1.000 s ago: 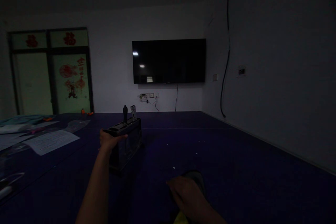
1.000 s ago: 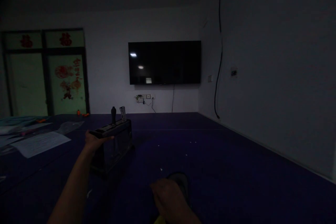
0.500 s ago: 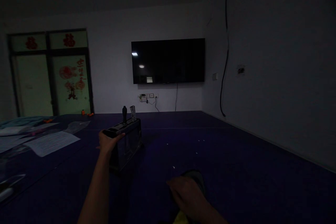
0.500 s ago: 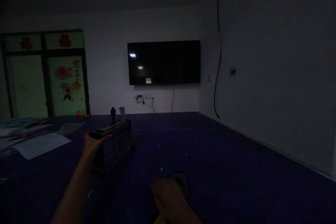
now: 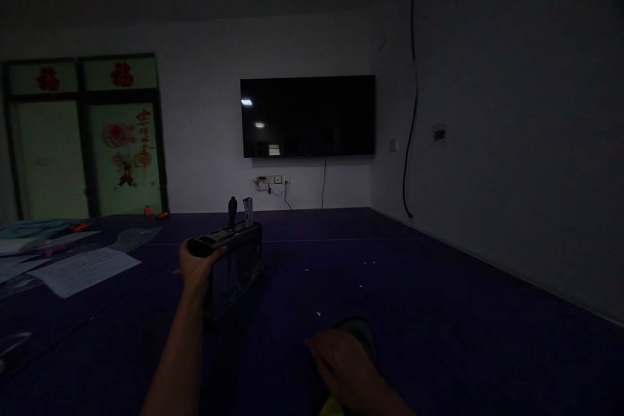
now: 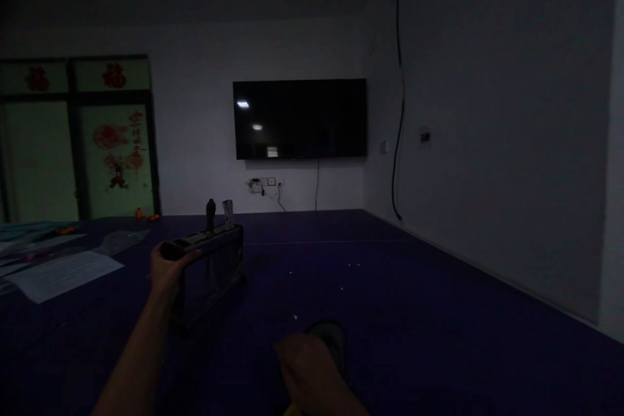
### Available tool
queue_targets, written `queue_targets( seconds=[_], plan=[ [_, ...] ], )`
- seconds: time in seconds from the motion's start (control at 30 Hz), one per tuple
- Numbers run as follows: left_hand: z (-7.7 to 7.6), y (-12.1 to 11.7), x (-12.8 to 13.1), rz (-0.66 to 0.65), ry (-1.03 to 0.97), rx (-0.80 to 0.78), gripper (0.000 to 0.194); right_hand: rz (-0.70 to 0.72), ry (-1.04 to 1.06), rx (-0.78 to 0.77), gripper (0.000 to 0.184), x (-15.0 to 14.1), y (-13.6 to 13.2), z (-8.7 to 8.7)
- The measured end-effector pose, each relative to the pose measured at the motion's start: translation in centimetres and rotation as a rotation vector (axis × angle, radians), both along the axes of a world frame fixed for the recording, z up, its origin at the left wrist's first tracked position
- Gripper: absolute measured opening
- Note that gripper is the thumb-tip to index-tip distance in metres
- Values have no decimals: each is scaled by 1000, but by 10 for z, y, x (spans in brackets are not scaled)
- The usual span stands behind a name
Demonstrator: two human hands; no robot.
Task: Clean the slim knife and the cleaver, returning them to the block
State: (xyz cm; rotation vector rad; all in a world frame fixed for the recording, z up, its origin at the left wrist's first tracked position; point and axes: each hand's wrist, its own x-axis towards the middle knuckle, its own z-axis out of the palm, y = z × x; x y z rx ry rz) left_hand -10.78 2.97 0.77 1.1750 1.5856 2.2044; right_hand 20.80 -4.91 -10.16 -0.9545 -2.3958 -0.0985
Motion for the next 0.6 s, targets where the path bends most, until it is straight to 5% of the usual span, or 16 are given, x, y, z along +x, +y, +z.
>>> queue_targets(
  seconds=[0.27, 0.43, 0.6],
  plan=[
    [29, -12, 32, -274, -255, 155, 72, -70, 341, 120, 39, 13, 10, 13],
    [41, -19, 59, -488, -396, 143, 59, -195, 716, -10, 56, 26, 39, 50],
    [49, -27, 83, -608, -400, 106, 57, -84, 1048, -234, 79, 34, 60, 101]
  ],
)
